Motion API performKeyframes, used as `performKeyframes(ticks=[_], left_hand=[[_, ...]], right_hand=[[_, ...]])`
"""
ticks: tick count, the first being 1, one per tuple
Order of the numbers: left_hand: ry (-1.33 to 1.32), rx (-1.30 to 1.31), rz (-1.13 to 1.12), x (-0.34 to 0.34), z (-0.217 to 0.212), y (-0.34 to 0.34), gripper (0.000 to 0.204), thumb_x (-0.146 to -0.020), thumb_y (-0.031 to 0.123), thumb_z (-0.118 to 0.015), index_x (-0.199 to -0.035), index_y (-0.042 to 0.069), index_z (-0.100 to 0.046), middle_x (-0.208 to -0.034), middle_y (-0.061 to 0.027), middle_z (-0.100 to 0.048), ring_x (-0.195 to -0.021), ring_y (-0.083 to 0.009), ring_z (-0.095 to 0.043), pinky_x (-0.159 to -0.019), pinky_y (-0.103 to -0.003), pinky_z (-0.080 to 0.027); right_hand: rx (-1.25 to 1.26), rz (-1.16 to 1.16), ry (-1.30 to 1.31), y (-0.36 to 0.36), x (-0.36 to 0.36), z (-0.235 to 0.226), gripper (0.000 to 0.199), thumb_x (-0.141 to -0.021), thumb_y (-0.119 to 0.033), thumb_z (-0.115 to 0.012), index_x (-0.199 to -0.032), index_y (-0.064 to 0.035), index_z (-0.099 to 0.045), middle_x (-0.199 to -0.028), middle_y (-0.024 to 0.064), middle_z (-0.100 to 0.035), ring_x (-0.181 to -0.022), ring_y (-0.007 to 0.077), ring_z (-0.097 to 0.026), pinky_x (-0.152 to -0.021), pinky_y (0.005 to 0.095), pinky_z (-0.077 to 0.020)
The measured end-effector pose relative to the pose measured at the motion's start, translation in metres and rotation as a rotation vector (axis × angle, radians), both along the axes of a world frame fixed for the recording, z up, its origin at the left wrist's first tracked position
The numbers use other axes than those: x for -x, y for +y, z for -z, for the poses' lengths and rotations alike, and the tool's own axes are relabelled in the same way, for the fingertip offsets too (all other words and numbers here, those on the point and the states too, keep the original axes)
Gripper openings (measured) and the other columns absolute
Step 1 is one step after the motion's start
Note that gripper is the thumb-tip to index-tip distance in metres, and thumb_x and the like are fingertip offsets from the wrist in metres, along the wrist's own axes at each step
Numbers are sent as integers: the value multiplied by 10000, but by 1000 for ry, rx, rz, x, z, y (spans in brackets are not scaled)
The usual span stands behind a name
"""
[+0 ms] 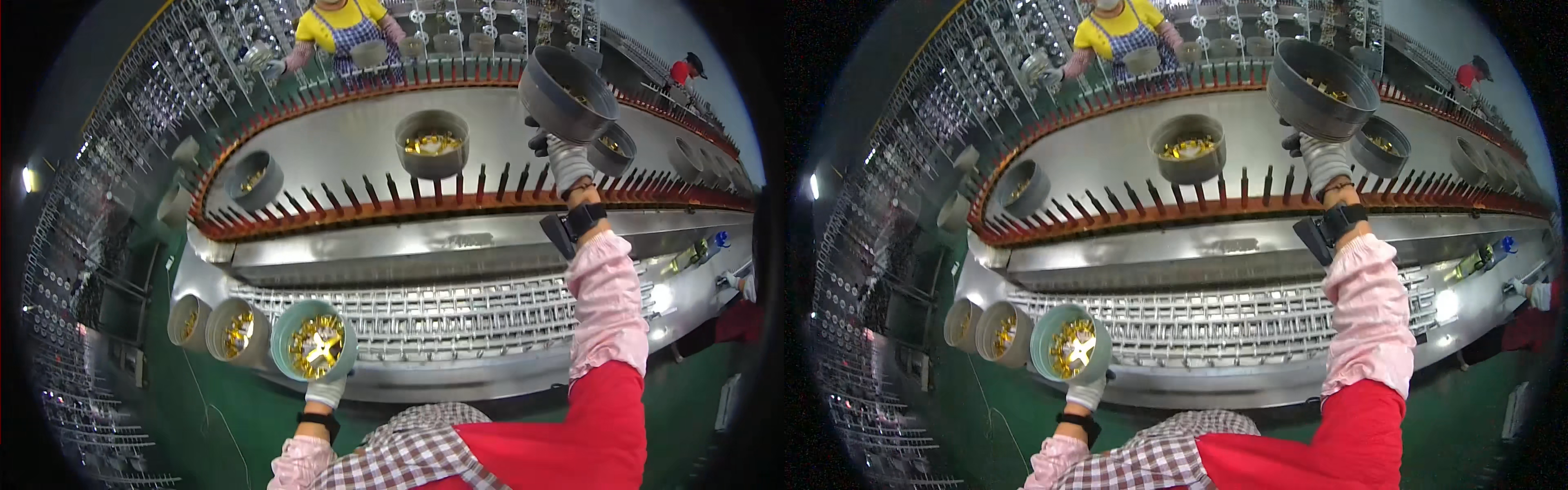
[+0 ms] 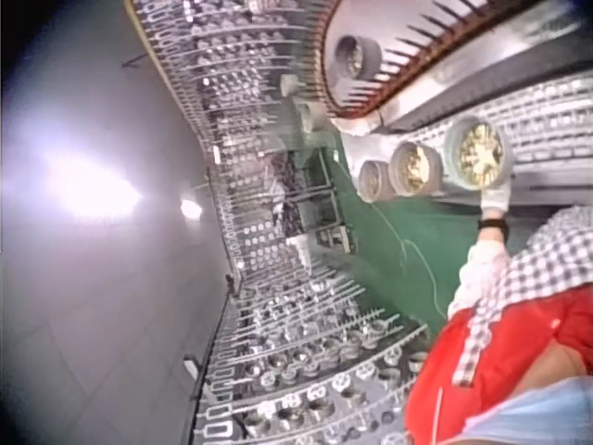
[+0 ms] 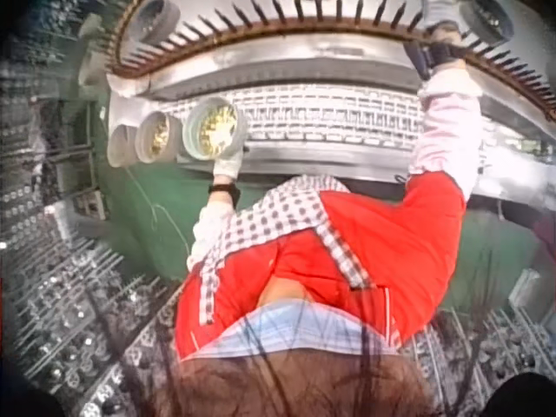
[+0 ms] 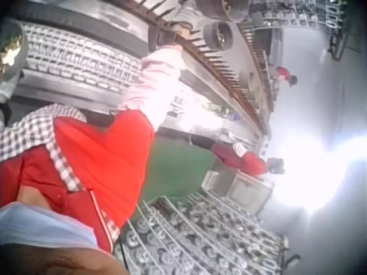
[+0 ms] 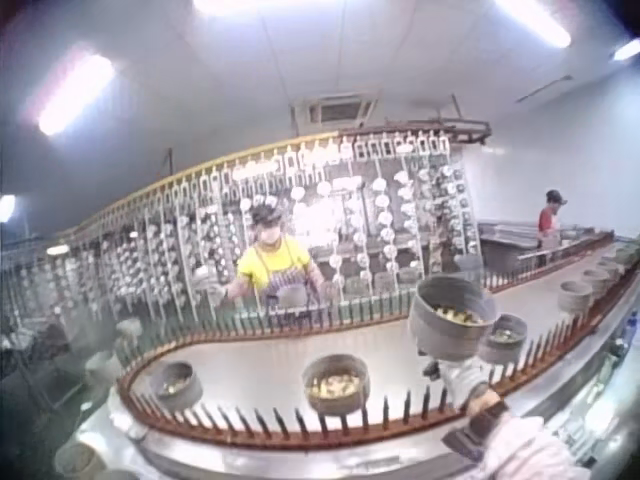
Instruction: The recorder picks up circular plastic parts from a tray on a conveyor and hangs them onto a vertical rack for processing.
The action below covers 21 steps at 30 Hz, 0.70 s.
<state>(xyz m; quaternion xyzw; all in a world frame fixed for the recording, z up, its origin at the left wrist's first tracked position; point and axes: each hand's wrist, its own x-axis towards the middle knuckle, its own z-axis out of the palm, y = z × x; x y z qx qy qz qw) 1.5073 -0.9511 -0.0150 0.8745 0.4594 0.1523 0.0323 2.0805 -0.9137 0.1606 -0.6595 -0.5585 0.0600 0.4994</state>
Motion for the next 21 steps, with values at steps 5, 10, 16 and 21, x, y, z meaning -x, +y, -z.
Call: performKeyframes(ticks=[5,10,16,21], left_hand=[[10,338,-90,-19,-11,-3,275,-807,189,-448,-1042,79,-537,-1028,-102,-566,-973,-278,-502,-851,-377,-395],[50,175,2,-14,20,-10,267,-837,158,-386,-1049,74,-525,-1066,-95,-552,-1009,-252,-492,-873,-348,-391],[125,114,41,-29,26,-17,290,-839,163,-351,-1039,60,-535,-1091,-122,-545,-1031,-249,-494,-894,-346,-381],[110,148,32,-16,17,-5,279,-829,180,-367,-1017,75,-546,-1069,-112,-558,-1011,-256,-503,-879,-359,-387]], right_hand=[[188,254,-537,-75,92,56,200,-703,-74,-535,-902,-70,-560,-861,75,-579,-694,235,-582,-651,360,-469],[32,66,-278,-158,219,130,338,-793,-169,-510,-1116,-72,-490,-1049,111,-540,-1000,251,-503,-854,380,-407],[73,-192,376,-167,276,212,388,-795,-217,-492,-1170,-126,-456,-1166,90,-480,-1045,230,-469,-905,394,-360],[184,-106,27,-153,313,194,422,-844,-328,-392,-1226,-149,-401,-1252,71,-411,-1129,246,-390,-976,434,-252]])
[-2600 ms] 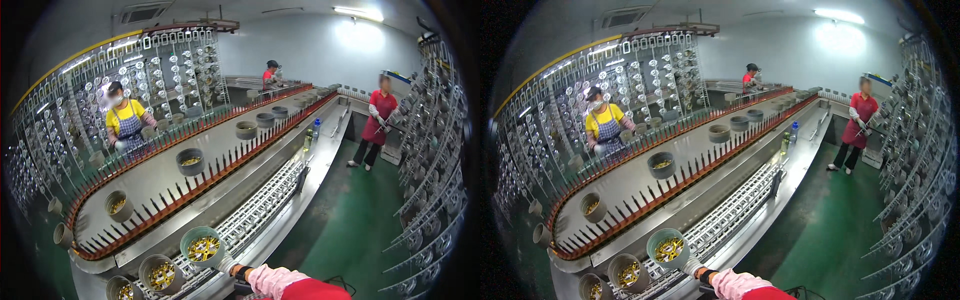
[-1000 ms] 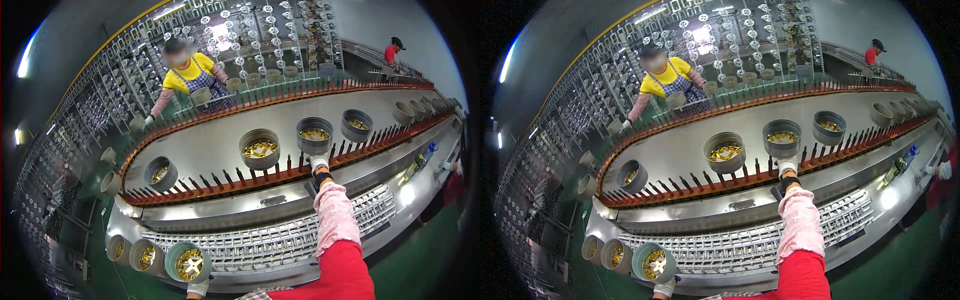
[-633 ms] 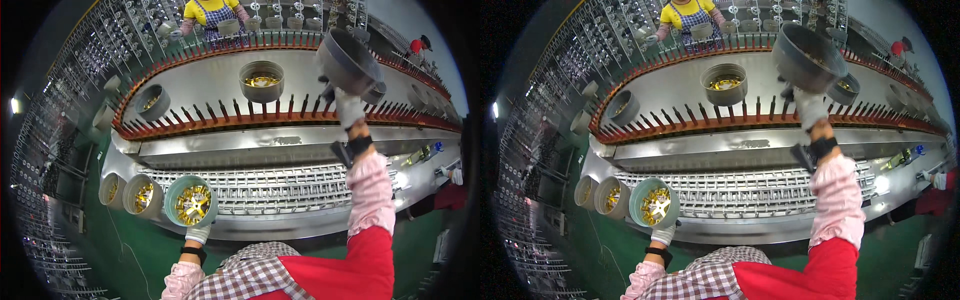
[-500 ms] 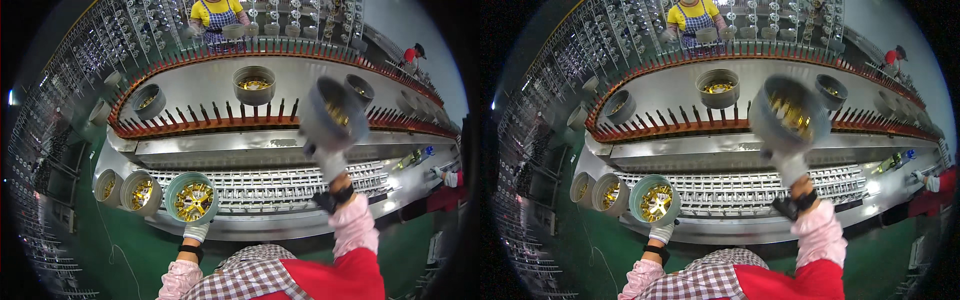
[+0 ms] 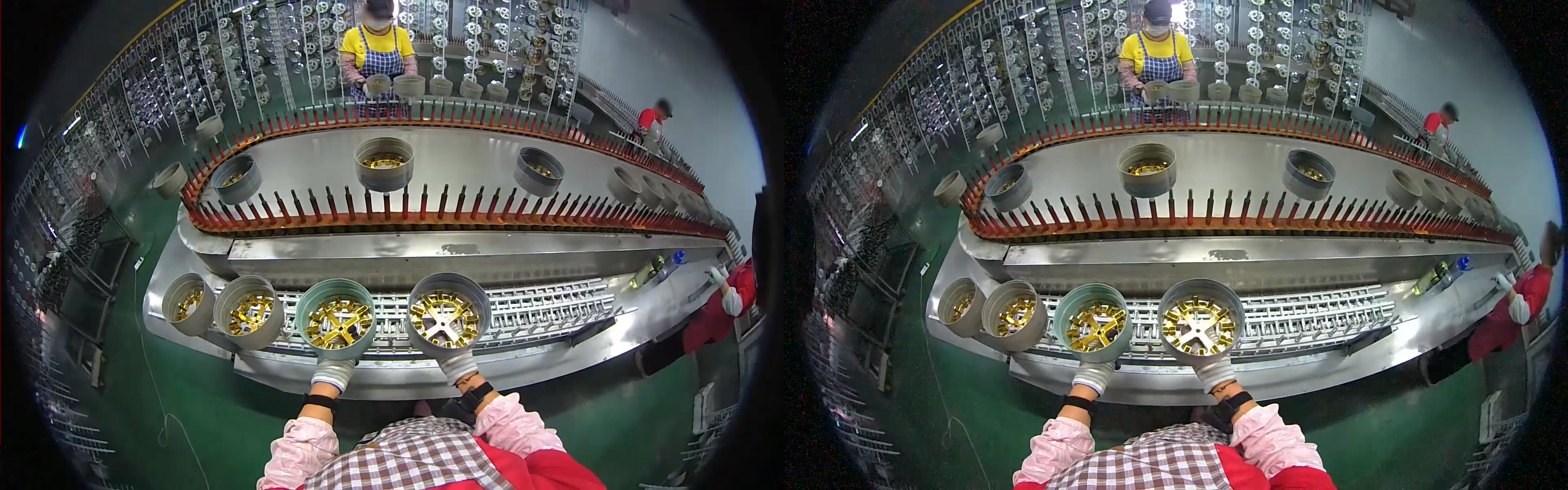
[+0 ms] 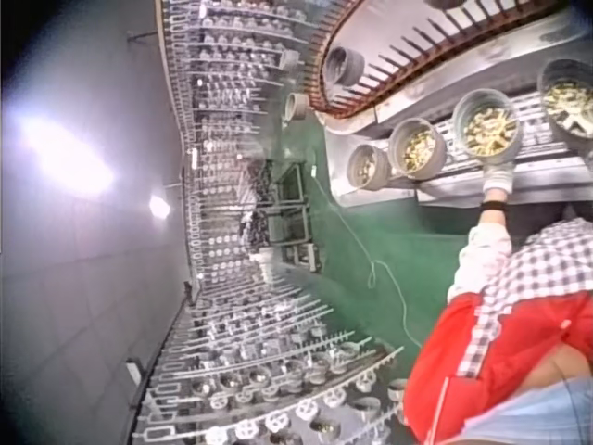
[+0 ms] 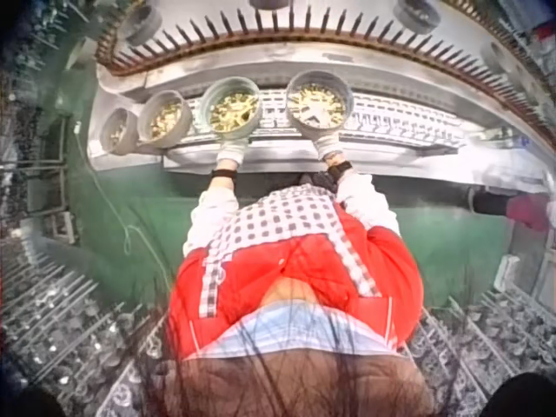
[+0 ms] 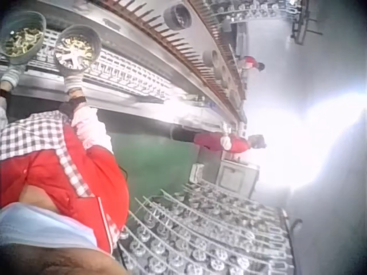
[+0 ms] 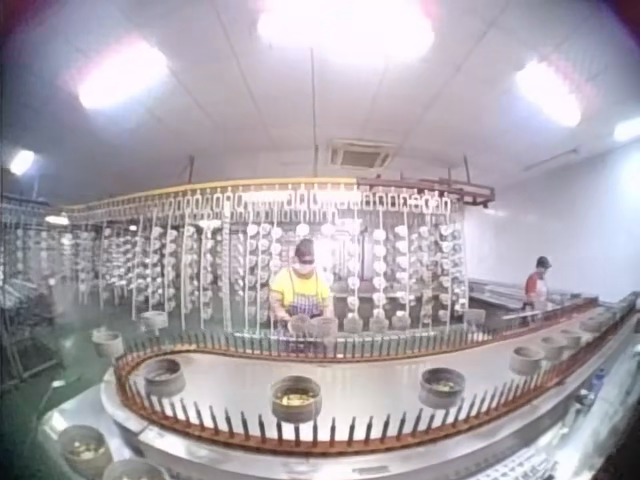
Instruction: The recorder picks up circular plastic parts from a tray on a conveyor and hangs them onto a vertical rack for processing.
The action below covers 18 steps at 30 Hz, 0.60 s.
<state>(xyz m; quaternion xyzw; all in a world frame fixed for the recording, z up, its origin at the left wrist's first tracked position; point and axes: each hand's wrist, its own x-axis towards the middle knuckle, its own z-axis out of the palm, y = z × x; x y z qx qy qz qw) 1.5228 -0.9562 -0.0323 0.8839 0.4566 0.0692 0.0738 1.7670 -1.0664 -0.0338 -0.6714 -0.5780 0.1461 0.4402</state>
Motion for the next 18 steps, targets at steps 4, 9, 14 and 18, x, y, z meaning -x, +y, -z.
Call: performKeyframes(ticks=[4,9,14,18], left_hand=[[-6,-24,5,-5,2,7,271,-820,193,-380,-999,88,-554,-1051,-104,-567,-995,-261,-509,-867,-369,-392],[38,25,16,-7,-13,6,276,-806,225,-404,-978,83,-567,-1039,-108,-573,-1001,-265,-507,-866,-374,-390],[-98,-209,141,-11,-4,13,264,-822,126,-351,-973,59,-558,-1000,-145,-576,-970,-271,-519,-859,-372,-395],[36,-28,94,-7,27,-5,226,-800,164,-493,-972,28,-545,-1062,-169,-547,-947,-323,-519,-811,-378,-396]], right_hand=[[-38,16,384,12,-5,43,392,-869,-204,-406,-1231,-59,-357,-1241,91,-414,-1155,229,-367,-992,366,-267],[-24,51,201,7,1,36,394,-863,-212,-413,-1226,-65,-369,-1230,95,-426,-1141,242,-379,-980,369,-278],[-39,63,167,9,-5,29,395,-858,-221,-421,-1221,-72,-381,-1219,99,-437,-1127,255,-392,-968,371,-290],[-29,81,114,-2,-13,33,396,-853,-227,-427,-1217,-77,-390,-1211,102,-447,-1115,266,-403,-958,373,-299]])
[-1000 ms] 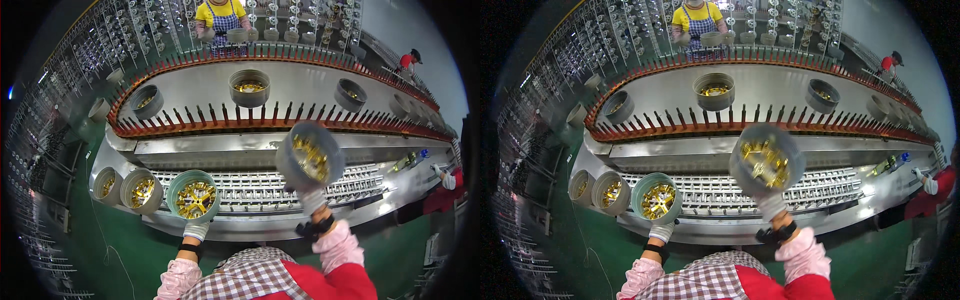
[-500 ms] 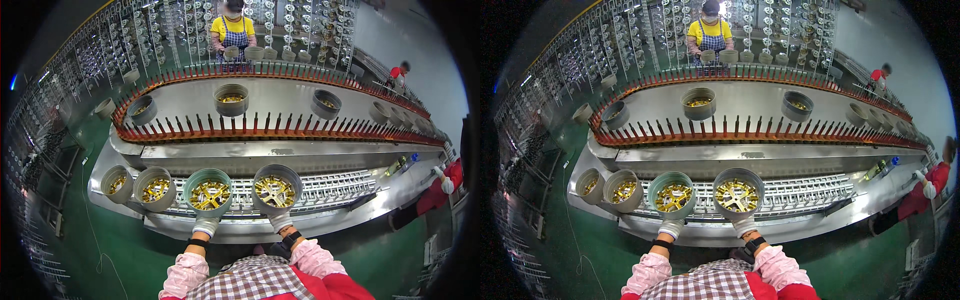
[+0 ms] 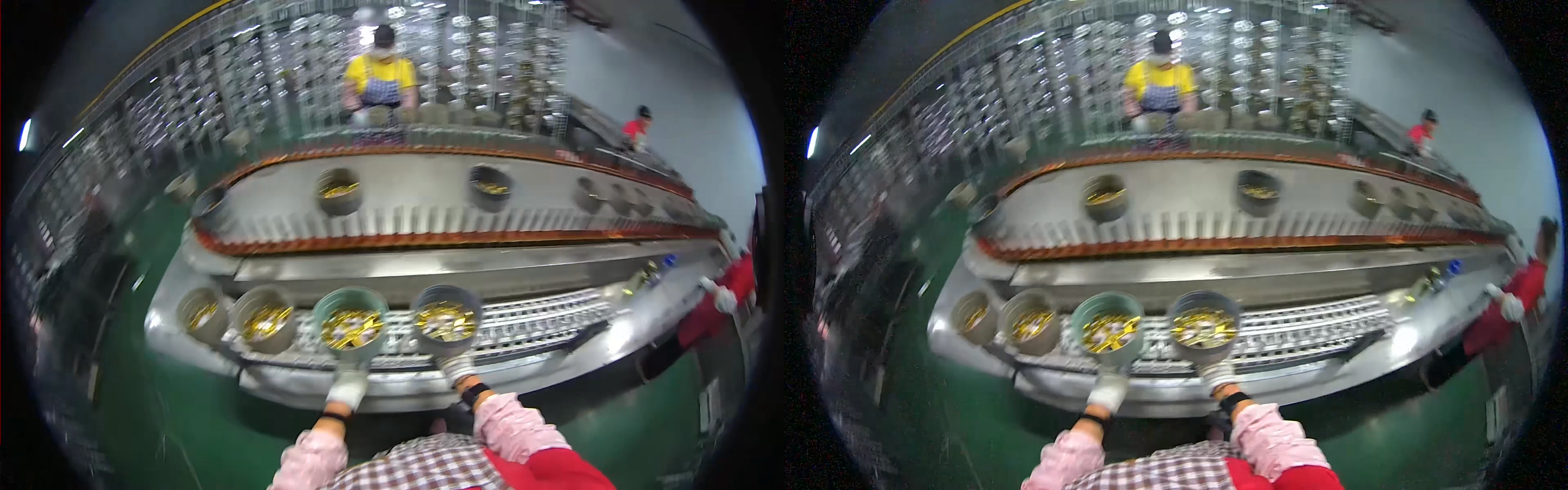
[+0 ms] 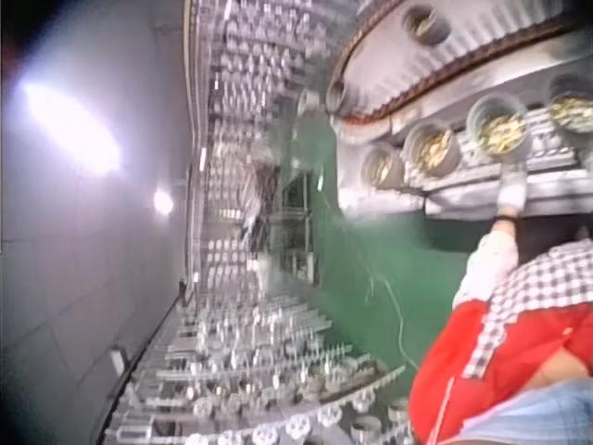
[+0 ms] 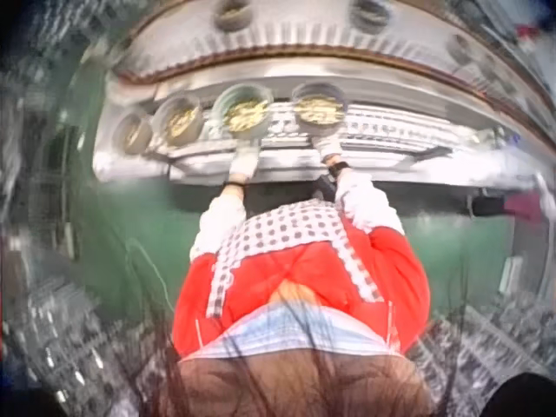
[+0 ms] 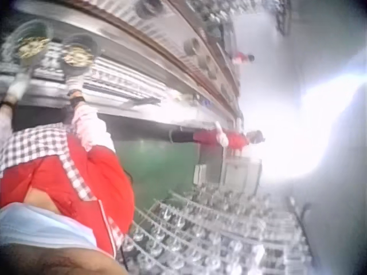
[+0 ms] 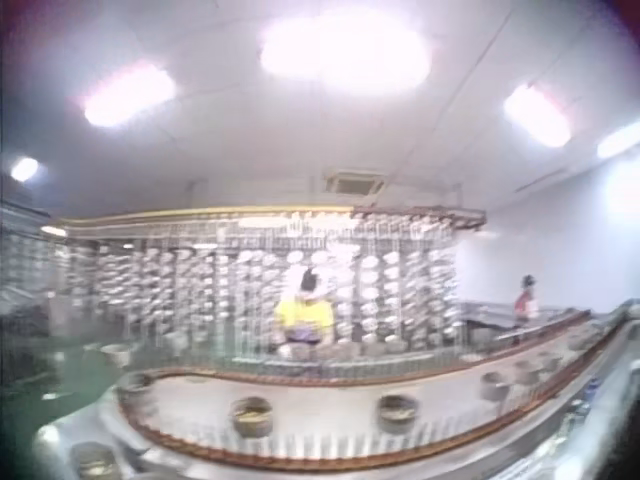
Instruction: The recorder picks up circular plastic parts from a tray on a conveyor and hangs them onto a vertical rack for processing.
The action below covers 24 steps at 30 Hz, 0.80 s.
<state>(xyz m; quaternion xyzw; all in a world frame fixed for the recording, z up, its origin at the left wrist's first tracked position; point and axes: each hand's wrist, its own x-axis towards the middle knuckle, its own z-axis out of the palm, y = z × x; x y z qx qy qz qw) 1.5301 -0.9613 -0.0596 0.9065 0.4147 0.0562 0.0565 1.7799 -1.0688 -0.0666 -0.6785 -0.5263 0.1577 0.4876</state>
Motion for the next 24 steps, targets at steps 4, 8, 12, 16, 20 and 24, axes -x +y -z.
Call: performKeyframes(ticks=[4,8,12,16,20,24], left_hand=[[-930,-43,-326,-30,-69,-83,335,-796,117,-526,-1087,-20,-433,-1039,-158,-506,-987,-307,-467,-872,-348,-354],[-1012,531,-9,-64,-26,-95,337,-809,145,-515,-1108,13,-432,-993,-121,-513,-808,-194,-497,-743,-304,-412],[-871,453,16,-109,-21,-105,356,-809,161,-514,-1119,18,-414,-924,-104,-499,-740,-188,-477,-686,-298,-410],[-1149,325,-36,-169,-31,-119,268,-780,106,-519,-1029,12,-484,-841,-100,-537,-772,-218,-515,-700,-306,-411],[-25,-310,53,-151,19,-118,171,-752,134,-481,-840,40,-593,-838,-153,-607,-838,-295,-557,-780,-392,-406],[-57,-366,-178,-221,-11,-123,199,-761,120,-396,-798,34,-572,-778,-169,-600,-752,-324,-568,-683,-405,-441]], right_hand=[[39,-76,-45,-7,11,6,397,-849,-234,-432,-1214,-82,-399,-1202,105,-456,-1104,276,-413,-949,375,-309],[66,-188,-67,-16,6,1,398,-844,-241,-438,-1210,-87,-408,-1193,108,-465,-1093,286,-423,-939,377,-318],[166,-423,-134,-34,-33,-37,399,-840,-248,-444,-1206,-92,-418,-1184,111,-474,-1081,297,-434,-930,380,-328],[234,-828,250,-71,-135,-97,396,-838,-203,-523,-1177,-17,-438,-1055,107,-550,-970,179,-503,-834,298,-406],[520,-313,-722,-45,-285,-172,248,-805,-162,-547,-1035,-70,-541,-1005,124,-556,-921,245,-527,-818,330,-426],[-185,101,355,-72,-511,-111,295,-837,-147,-504,-1128,-122,-464,-949,50,-543,-690,152,-539,-554,245,-442]])
